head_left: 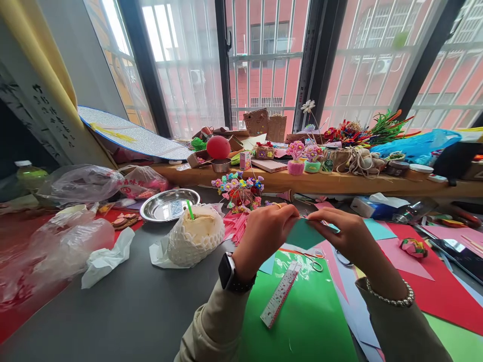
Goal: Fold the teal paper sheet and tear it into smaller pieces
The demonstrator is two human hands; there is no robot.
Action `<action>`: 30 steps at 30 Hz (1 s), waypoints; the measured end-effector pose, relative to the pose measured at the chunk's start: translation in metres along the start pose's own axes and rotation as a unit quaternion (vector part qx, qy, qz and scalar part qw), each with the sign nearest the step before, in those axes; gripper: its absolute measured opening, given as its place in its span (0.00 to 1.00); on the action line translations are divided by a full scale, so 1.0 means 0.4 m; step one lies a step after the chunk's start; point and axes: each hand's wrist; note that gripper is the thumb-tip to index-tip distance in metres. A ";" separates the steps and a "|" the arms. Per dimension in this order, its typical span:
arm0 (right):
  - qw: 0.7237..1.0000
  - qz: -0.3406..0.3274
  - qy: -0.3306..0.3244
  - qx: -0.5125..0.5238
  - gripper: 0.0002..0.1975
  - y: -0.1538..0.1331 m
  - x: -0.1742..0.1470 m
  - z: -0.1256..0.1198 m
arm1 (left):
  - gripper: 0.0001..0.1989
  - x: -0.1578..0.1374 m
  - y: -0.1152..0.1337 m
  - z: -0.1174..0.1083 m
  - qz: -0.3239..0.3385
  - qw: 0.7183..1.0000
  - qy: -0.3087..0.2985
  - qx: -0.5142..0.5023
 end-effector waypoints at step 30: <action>0.994 -0.033 0.004 -0.106 0.10 -0.028 -0.007 -0.017 | 0.10 0.002 0.003 0.004 0.082 0.995 -0.021 0.043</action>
Point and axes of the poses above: each hand's wrist, its own x-axis towards the middle knuckle, its own z-axis out of the palm, y = z × x, and after that the axes turned 2 degrees about -y, right-handed
